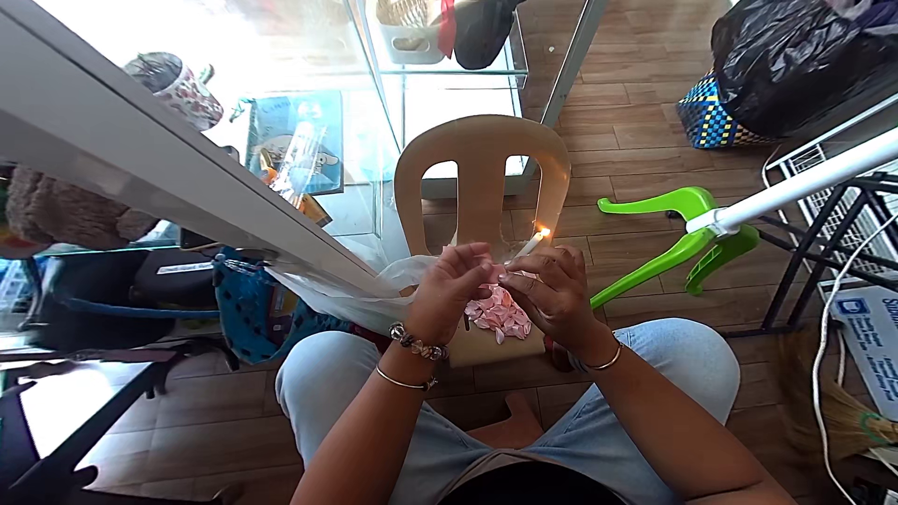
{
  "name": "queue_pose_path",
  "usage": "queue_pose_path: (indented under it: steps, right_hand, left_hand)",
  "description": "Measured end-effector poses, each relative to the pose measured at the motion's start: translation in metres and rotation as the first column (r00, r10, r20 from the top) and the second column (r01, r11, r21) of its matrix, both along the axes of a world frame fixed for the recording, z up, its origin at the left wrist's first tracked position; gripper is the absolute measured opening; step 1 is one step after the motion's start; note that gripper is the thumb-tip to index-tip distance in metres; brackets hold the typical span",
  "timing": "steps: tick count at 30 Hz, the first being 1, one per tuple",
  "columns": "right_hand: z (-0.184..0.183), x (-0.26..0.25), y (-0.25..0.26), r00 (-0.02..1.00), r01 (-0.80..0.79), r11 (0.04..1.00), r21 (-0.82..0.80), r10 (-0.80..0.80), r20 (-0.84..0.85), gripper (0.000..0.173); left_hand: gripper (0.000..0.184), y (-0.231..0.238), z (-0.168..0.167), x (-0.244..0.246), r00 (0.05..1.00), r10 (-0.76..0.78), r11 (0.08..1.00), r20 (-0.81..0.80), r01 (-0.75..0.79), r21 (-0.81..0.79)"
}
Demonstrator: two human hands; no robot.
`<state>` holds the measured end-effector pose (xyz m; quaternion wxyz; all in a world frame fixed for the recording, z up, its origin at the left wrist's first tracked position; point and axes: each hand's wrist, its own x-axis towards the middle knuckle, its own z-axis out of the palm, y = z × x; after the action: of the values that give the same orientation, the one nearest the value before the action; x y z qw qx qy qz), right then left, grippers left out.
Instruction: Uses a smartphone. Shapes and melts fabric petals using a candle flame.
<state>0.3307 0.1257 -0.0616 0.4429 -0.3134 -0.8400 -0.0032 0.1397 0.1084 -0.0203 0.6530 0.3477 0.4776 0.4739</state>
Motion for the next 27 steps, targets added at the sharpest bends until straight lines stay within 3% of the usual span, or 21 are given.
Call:
queue_pose_path:
  steps: [17,20,27]
  right_hand:
    - [0.001,-0.002,-0.001,1.0,0.01,1.0,0.026,-0.01,0.017,0.01]
    - [0.002,-0.004,-0.001,1.0,0.025,0.998,-0.053,-0.025,0.001,0.014]
    - [0.01,-0.011,-0.006,0.969,-0.029,0.923,-0.384,-0.068,-0.238,0.012]
  left_hand:
    - [0.027,0.0,0.002,-0.001,1.0,-0.02,1.0,0.013,0.02,-0.016]
    - [0.027,-0.001,0.001,-0.001,1.0,-0.02,1.0,-0.017,0.02,0.019]
    - [0.029,-0.001,-0.002,-0.001,0.981,-0.07,0.982,-0.178,0.1,0.163]
